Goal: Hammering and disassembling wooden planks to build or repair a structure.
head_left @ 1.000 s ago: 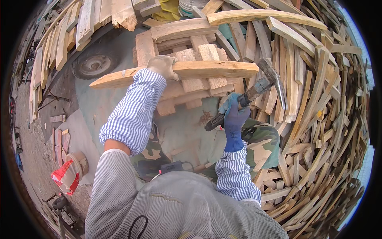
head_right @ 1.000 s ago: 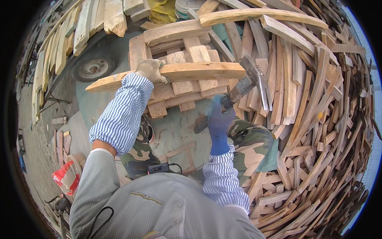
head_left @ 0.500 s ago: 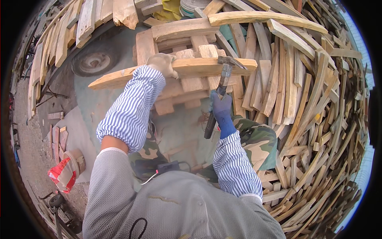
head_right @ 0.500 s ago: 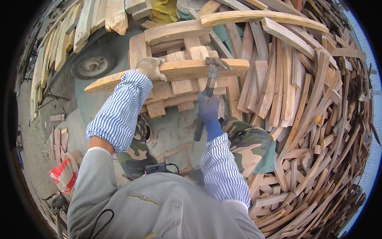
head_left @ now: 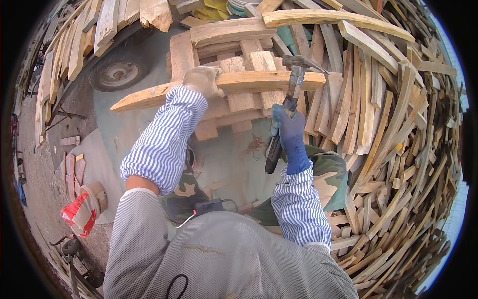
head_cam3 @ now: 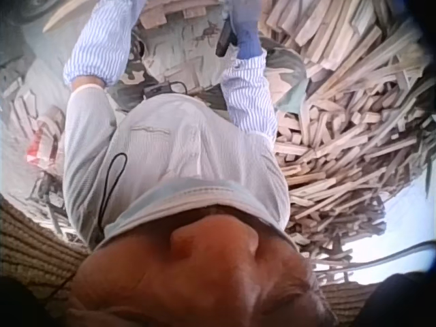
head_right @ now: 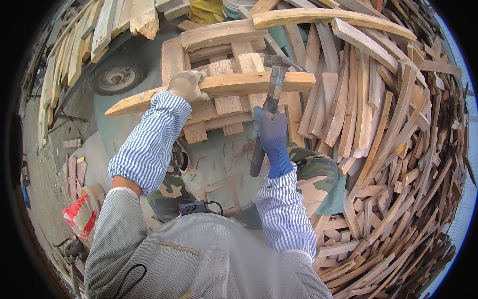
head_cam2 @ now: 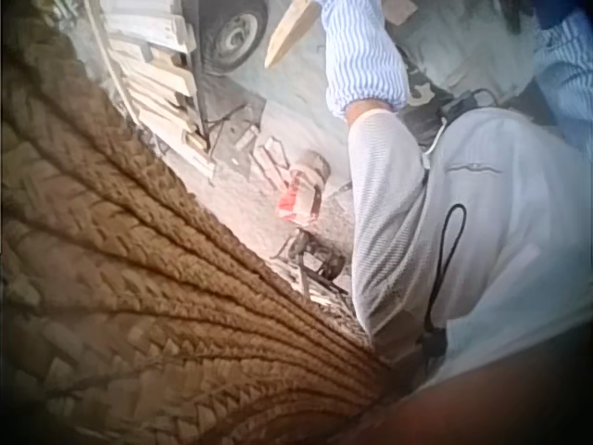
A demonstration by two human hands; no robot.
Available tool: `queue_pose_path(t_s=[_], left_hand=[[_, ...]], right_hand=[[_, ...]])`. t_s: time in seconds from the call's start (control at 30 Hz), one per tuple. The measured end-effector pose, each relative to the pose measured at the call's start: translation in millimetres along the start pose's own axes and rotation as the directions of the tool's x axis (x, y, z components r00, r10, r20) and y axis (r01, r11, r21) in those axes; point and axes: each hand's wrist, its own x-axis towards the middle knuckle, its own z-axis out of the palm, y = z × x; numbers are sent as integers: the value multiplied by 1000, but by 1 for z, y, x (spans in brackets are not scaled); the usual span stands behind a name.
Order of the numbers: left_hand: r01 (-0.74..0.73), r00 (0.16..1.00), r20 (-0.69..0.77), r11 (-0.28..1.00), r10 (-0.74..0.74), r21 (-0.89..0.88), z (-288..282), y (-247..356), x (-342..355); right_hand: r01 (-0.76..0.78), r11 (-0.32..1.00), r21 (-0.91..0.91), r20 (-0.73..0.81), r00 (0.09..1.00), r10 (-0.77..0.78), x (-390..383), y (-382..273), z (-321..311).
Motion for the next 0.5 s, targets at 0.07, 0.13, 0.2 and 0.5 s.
queue_pose_path(t_s=[0.07,0.13,0.2,0.5], left_hand=[[-2,999,-44,1000,2,13,-6,3,0],[8,999,-53,999,-5,51,-1,8,-2],[0,989,-149,997,12,82,6,-4,-2],[-17,999,-29,995,20,95,4,-24,-17]], right_hand=[[40,993,109,-5,999,-40,-21,-12,-3],[32,969,246,-3,999,-33,-49,-23,-10],[41,977,209,29,998,-48,-73,-30,-25],[414,882,-223,-43,900,-433,-68,-106,-52]])
